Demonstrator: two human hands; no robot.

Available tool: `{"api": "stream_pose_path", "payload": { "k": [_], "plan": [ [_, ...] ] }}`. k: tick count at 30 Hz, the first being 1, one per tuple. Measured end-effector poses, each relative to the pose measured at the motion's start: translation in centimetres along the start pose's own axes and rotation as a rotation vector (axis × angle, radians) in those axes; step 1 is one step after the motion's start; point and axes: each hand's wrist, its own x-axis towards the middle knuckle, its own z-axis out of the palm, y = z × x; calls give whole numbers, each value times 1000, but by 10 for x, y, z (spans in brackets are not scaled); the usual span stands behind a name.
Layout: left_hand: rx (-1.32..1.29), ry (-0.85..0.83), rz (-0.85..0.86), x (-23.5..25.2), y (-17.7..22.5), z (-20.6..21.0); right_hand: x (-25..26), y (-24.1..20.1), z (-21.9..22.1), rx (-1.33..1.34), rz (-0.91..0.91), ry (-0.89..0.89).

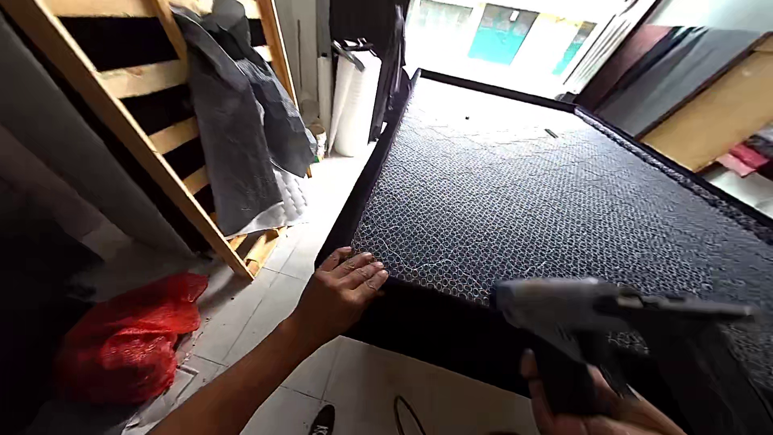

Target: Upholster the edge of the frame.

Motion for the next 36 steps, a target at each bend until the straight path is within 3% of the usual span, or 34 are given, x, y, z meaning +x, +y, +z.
{"api": "stream_pose_path", "payload": {
  "k": [3, 7, 12, 16, 19, 23, 27, 29, 32, 36],
  "plan": [
    [-61, 58, 11, -7, -19, 2, 67, -23, 16, 55, 115, -169],
    [-133, 134, -84, -26, -39, 2, 94, -1, 25, 121, 375, -95],
    [-407, 289, -186, -32, -42, 17, 102, -27, 49, 225, 181, -161],
    [-458, 330, -231, -36, -47, 19, 131, 0, 59, 140, 339, -186],
    [-462, 334, -255, -40, -52, 22, 139, -12, 66, 216, 258, -214],
    [-511, 336, -272, -36, -50, 19, 141, -1, 66, 159, 392, -190],
    [-564, 333, -364, -41, -51, 22, 156, -13, 81, 217, 276, -266],
    [-592, 308, -398, -42, -48, 19, 159, 0, 87, 190, 326, -239],
    [-493, 248, -335, -40, -53, 16, 150, 3, 75, 93, 320, -202],
    [-158, 103, -143, -35, -34, 7, 104, -19, 46, 253, 222, -100]
  ]
}}
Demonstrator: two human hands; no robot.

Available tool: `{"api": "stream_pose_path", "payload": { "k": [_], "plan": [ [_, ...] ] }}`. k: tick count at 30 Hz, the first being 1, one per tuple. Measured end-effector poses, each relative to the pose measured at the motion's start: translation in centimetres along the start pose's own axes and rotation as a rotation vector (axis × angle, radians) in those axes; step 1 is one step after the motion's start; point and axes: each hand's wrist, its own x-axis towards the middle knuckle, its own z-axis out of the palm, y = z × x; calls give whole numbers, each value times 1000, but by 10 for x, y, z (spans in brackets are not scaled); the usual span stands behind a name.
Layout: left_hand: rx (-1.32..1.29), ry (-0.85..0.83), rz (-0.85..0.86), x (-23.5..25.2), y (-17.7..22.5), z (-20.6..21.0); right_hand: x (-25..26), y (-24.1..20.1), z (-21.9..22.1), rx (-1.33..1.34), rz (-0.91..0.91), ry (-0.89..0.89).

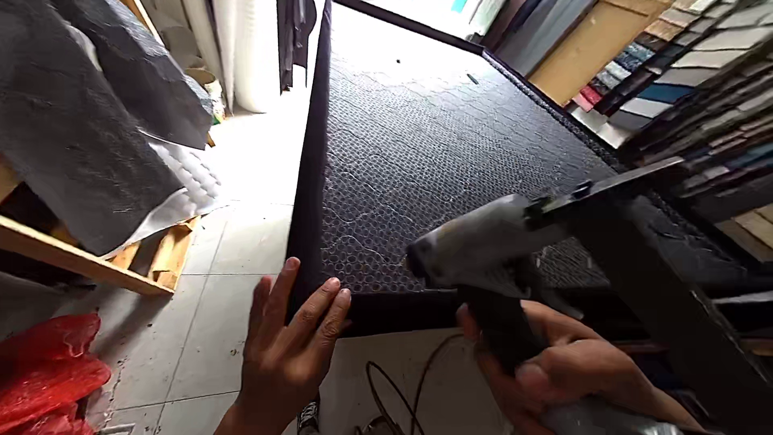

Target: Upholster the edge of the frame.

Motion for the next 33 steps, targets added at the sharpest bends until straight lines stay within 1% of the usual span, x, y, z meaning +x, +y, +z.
{"api": "stream_pose_path", "payload": {
  "k": [2, 4, 6, 7, 8, 10, 12, 13, 15, 16, 17, 19, 20, 21, 22, 24, 25, 27, 30, 33],
  "plan": [
    [94, -94, 63, 13, 22, 4, -23, 6, -12, -22, 102, 156],
    [118, -156, 114, 26, 42, 21, -42, 9, -18, -33, 132, 249],
    [102, -183, 162, 36, 60, 41, -61, 6, -27, 91, -11, 183],
    [95, -194, 187, 41, 68, 49, -68, 6, -31, 149, -58, 147],
    [87, -210, 212, 45, 77, 56, -71, 8, -35, 179, -69, 150],
    [62, -234, 261, 55, 93, 68, -73, 17, -45, 135, 19, 249],
    [31, -244, 289, 62, 103, 77, -79, 18, -46, 67, 86, 303],
    [32, -240, 284, 63, 105, 80, -86, 16, -46, 92, 33, 303],
    [62, -243, 290, 63, 109, 86, -104, 18, -54, 189, -127, 222],
    [66, -254, 308, 64, 115, 90, -114, 22, -58, 208, -177, 232],
    [62, -265, 332, 67, 123, 97, -122, 26, -63, 199, -192, 293],
    [54, -283, 366, 77, 142, 113, -139, 34, -72, 152, -159, 476],
    [44, -289, 382, 84, 153, 124, -150, 39, -77, 145, -155, 532],
    [31, -289, 393, 90, 164, 134, -164, 46, -83, 168, -185, 552],
    [15, -286, 400, 95, 175, 144, -182, 55, -87, 215, -241, 544],
    [-29, -276, 402, 103, 192, 158, -217, 70, -95, 284, -349, 473],
    [-48, -274, 387, 104, 194, 160, -230, 73, -97, 303, -368, 420],
    [-66, -291, 322, 97, 188, 148, -243, 70, -97, 303, -349, 355],
    [-32, -210, 256, 90, 162, 124, -236, 39, -97, 139, -335, 269],
    [-9, -109, 179, 79, 144, 108, -204, 9, -86, 52, -269, 169]
  ]
}}
